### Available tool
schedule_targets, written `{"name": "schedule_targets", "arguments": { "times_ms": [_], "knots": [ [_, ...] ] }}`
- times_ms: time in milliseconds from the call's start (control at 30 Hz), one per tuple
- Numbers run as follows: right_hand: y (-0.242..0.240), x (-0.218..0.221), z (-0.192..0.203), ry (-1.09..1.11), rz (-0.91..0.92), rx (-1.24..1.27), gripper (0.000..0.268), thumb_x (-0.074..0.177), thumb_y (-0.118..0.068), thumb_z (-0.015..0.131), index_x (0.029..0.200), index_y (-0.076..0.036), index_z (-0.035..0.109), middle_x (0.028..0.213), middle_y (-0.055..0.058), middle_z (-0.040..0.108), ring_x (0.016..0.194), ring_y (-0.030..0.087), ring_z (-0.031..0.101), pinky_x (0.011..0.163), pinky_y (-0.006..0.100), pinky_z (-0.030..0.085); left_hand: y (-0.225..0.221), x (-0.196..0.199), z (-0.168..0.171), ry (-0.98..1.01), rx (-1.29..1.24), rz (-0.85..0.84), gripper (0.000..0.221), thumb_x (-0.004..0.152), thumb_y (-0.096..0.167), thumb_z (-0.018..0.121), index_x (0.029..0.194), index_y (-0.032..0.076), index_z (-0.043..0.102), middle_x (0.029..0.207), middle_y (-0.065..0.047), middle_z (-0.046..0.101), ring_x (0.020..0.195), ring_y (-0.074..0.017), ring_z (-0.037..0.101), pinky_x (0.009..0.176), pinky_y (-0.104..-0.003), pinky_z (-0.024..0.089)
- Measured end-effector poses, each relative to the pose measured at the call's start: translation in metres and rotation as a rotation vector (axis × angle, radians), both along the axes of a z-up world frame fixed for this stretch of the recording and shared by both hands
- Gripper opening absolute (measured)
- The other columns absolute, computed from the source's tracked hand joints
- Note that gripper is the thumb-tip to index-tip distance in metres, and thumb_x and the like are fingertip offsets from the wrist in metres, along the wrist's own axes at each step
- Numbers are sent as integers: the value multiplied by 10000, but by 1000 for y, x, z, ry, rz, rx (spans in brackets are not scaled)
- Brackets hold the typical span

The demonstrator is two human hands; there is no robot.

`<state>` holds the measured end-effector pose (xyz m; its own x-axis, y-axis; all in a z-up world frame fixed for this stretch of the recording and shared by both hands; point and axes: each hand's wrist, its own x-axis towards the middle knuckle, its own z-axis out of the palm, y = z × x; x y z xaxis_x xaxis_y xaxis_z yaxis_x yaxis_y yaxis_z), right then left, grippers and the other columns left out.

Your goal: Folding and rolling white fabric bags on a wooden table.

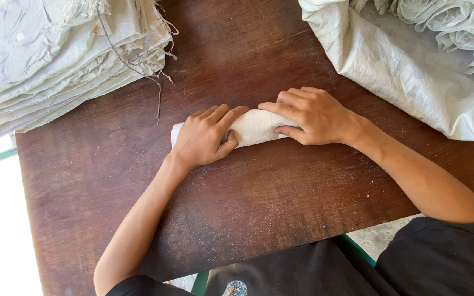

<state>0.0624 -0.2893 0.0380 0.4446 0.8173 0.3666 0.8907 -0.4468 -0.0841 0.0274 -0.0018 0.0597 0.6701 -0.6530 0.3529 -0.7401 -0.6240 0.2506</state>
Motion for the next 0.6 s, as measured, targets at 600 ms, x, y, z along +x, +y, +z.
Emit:
{"name": "schedule_targets", "arguments": {
  "times_ms": [600],
  "knots": [
    [6, -7, 9, -1, -48, -40, 921, 670, -511, 896, 1417, -97, 549, 923, 116, 694, 771, 242, 685, 669, 368, 610, -7, 2, 1, 57, 147, 49, 875, 725, 571, 822, 1399, 81, 557, 1010, -147, 694, 910, -343, 727, 762, -460, 609]
  ]
}}
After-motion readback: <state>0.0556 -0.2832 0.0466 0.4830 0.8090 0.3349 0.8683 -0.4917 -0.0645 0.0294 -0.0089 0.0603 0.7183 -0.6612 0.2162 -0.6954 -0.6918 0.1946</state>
